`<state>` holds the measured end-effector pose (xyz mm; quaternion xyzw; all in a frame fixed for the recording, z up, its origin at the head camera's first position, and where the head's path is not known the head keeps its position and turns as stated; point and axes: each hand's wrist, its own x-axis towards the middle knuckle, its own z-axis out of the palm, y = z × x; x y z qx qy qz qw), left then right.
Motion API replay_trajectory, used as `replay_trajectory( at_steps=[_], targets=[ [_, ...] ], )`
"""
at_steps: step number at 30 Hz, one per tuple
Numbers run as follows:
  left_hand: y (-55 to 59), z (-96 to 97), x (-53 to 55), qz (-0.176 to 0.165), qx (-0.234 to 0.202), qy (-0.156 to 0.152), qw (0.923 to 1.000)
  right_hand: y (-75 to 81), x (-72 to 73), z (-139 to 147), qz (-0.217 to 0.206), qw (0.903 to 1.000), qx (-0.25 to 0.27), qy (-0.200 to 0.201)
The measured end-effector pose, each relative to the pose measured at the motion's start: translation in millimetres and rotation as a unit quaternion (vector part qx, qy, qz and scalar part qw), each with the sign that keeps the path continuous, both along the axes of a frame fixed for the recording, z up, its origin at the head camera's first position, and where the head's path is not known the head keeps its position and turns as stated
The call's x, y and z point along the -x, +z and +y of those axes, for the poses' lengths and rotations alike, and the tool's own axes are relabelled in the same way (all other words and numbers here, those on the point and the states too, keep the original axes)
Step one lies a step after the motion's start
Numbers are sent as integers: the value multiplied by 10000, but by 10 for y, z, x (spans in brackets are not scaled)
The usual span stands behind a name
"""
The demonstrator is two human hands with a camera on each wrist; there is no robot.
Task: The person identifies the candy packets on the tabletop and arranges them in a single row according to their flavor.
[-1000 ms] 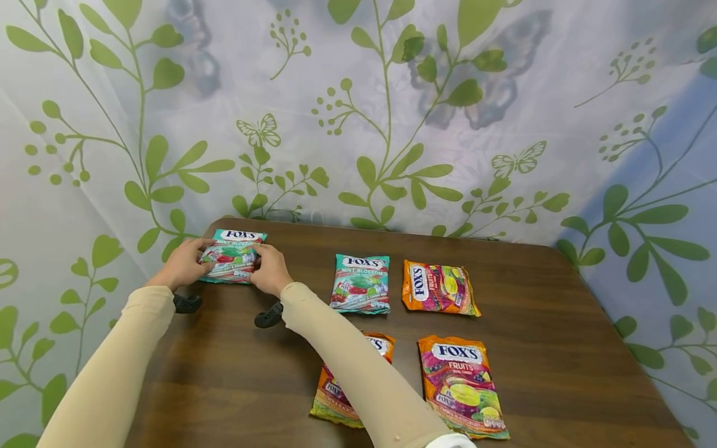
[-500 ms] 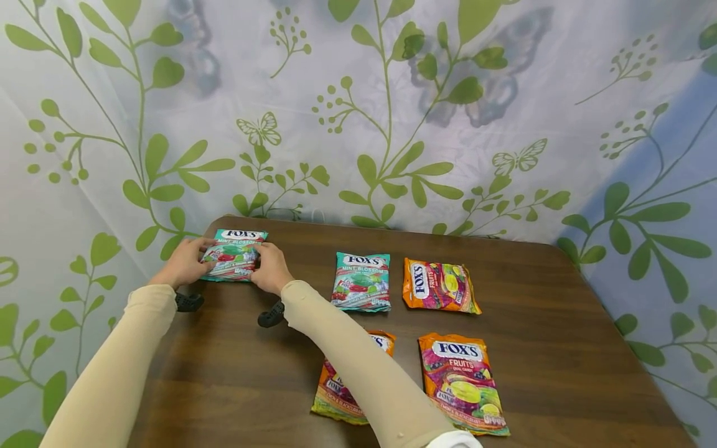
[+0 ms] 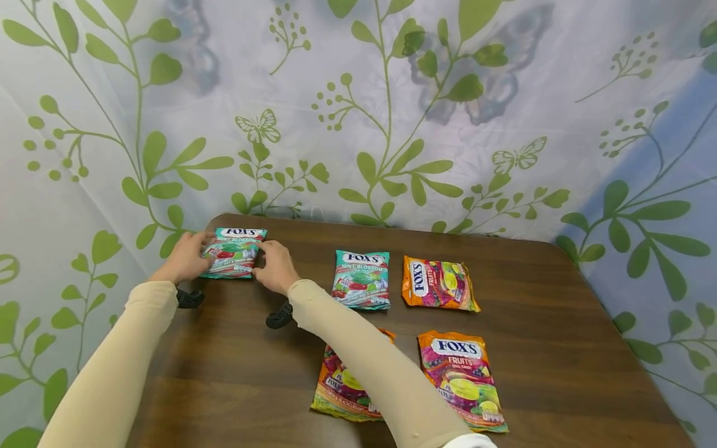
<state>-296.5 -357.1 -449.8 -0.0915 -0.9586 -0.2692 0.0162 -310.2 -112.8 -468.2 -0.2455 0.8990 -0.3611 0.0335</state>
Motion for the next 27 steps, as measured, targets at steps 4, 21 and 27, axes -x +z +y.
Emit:
replay_trajectory(
  at_steps=[4,21,27],
  targets=[
    [45,92,0,85,-40,5,10000,42,-38,86,-12,9999,129,-41],
    [332,617,-85,210,-318,-544,9978,243,-270,610,102,9990,400,169],
    [381,803,-140,219,-510,-808,9952,320,-336,777,101,9989,348,307]
  ],
)
